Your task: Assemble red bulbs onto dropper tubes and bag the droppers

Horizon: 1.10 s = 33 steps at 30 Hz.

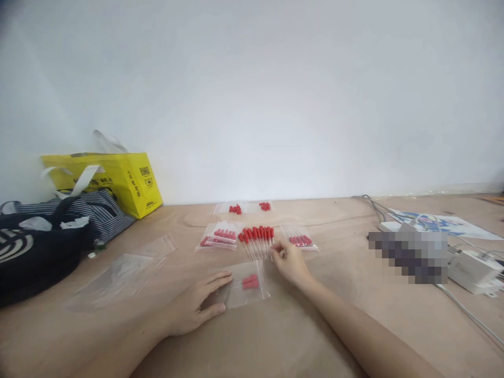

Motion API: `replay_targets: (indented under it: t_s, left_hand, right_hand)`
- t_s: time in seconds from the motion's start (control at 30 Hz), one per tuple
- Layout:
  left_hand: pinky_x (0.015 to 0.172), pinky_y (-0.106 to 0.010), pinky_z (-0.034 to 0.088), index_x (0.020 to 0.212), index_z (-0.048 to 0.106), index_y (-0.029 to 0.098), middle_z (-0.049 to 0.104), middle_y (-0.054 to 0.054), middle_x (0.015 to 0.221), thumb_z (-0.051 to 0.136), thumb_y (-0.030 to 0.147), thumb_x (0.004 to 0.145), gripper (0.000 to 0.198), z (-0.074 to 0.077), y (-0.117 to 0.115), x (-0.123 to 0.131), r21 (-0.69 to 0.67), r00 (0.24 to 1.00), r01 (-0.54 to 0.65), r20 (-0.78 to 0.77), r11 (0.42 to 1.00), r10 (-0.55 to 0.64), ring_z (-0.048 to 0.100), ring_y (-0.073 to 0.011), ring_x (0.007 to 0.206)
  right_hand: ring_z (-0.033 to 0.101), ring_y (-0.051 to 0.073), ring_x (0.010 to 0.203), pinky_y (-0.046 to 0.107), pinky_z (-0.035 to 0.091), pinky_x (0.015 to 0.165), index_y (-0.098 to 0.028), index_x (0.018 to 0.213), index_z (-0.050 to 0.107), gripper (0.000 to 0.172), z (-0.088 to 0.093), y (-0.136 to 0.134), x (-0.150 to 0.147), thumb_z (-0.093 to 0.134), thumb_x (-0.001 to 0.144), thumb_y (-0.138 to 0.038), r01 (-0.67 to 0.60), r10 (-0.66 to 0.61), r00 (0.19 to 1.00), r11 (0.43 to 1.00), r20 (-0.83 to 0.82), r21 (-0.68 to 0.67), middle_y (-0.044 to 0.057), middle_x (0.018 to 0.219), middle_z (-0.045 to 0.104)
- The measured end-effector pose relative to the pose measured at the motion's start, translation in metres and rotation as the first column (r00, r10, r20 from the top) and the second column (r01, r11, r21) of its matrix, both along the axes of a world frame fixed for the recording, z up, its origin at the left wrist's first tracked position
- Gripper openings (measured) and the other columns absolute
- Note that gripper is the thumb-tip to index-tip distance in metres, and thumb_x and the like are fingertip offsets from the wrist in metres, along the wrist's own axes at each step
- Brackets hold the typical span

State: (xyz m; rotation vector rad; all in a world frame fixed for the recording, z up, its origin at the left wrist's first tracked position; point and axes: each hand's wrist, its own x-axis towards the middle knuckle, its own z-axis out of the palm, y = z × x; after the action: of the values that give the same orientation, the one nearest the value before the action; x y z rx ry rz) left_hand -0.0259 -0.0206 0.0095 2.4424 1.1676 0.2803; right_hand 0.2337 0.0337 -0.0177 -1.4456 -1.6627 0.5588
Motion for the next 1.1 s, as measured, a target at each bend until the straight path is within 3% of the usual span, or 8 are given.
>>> replay_targets:
  t_s: [0.03,0.13,0.27,0.5,0.7,0.87,0.97,1.1]
  left_hand:
    - [0.101,-0.042,0.027,0.126,0.037,0.023,0.034,-0.005,0.135,0.046,0.04,0.081,0.049,0.0,0.0,0.0,-0.002,1.0,-0.001,0.003,1.0,0.001,0.031,-0.0227,0.123]
    - [0.101,-0.042,0.027,0.126,0.038,0.023,0.035,-0.005,0.135,0.047,0.04,0.08,0.049,0.0,0.0,0.0,-0.003,1.0,-0.003,0.013,1.0,0.003,0.031,-0.0226,0.123]
    - [0.101,-0.042,0.027,0.125,0.039,0.023,0.035,-0.005,0.135,0.048,0.04,0.08,0.049,-0.001,0.001,0.0,-0.004,1.0,-0.003,0.019,1.0,0.003,0.032,-0.0226,0.123]
    - [0.101,-0.042,0.026,0.126,0.038,0.025,0.033,-0.004,0.136,0.048,0.041,0.08,0.05,-0.005,0.001,-0.002,-0.016,0.999,0.003,0.041,1.0,-0.002,0.03,-0.0226,0.123]
    - [0.1,-0.042,0.028,0.126,0.039,0.024,0.035,-0.005,0.135,0.048,0.04,0.08,0.049,-0.002,0.001,0.0,0.0,1.0,0.005,0.03,1.0,-0.005,0.032,-0.0223,0.122]
    - [0.101,-0.043,0.027,0.126,0.038,0.024,0.034,-0.005,0.135,0.047,0.041,0.08,0.049,-0.002,0.0,0.001,0.002,1.0,-0.005,0.019,1.0,0.005,0.031,-0.023,0.123]
    - [0.101,-0.043,0.026,0.127,0.037,0.024,0.033,-0.005,0.136,0.045,0.041,0.081,0.05,-0.003,-0.001,0.002,0.009,1.0,-0.013,0.004,1.0,0.013,0.03,-0.0229,0.124]
    - [0.101,-0.042,0.027,0.127,0.037,0.024,0.033,-0.005,0.136,0.045,0.041,0.081,0.05,-0.004,-0.001,0.004,0.024,1.0,-0.013,-0.002,1.0,0.013,0.029,-0.0231,0.124]
  right_hand:
    - [0.059,0.016,0.068,0.024,0.044,0.063,-0.016,0.073,0.061,0.015,0.001,0.011,0.004,0.049,0.07,-0.023,0.087,-0.086,0.996,0.996,0.034,-0.017,0.004,0.074,0.066]
    - [0.059,0.02,0.077,0.028,0.042,0.071,-0.013,0.081,0.063,0.022,0.003,0.046,0.008,0.05,0.07,-0.026,0.188,-0.186,0.981,0.981,0.057,-0.037,0.009,0.08,0.066]
    - [0.059,0.022,0.086,0.028,0.041,0.075,-0.01,0.093,0.062,0.033,-0.002,0.08,-0.001,0.054,0.068,-0.031,0.198,-0.196,0.98,0.978,0.044,-0.063,0.013,0.09,0.064]
    - [0.059,0.019,0.066,0.026,0.041,0.061,-0.016,0.065,0.063,0.015,-0.013,0.1,-0.009,0.057,0.063,-0.029,0.188,-0.198,0.978,0.974,-0.068,-0.126,0.005,0.065,0.064]
    - [0.052,0.012,0.05,0.023,0.038,0.049,-0.016,0.065,0.054,0.02,-0.001,0.084,-0.002,0.054,0.064,-0.036,0.187,-0.205,0.936,0.978,-0.286,-0.089,0.001,0.059,0.059]
    - [0.043,0.007,0.04,0.021,0.034,0.039,-0.018,0.08,0.048,0.035,0.012,0.046,0.011,0.045,0.069,-0.052,0.136,-0.13,0.872,0.991,-0.473,-0.022,-0.002,0.065,0.056]
    - [0.044,0.007,0.042,0.019,0.034,0.038,-0.02,0.087,0.046,0.041,0.009,0.018,0.014,0.051,0.066,-0.055,0.095,-0.069,0.792,0.995,-0.606,0.011,-0.005,0.063,0.053]
    - [0.043,0.005,0.041,0.017,0.033,0.036,-0.019,0.081,0.049,0.04,-0.001,-0.007,0.01,0.059,0.062,-0.053,0.021,-0.038,0.666,0.999,-0.745,-0.033,-0.005,0.061,0.052]
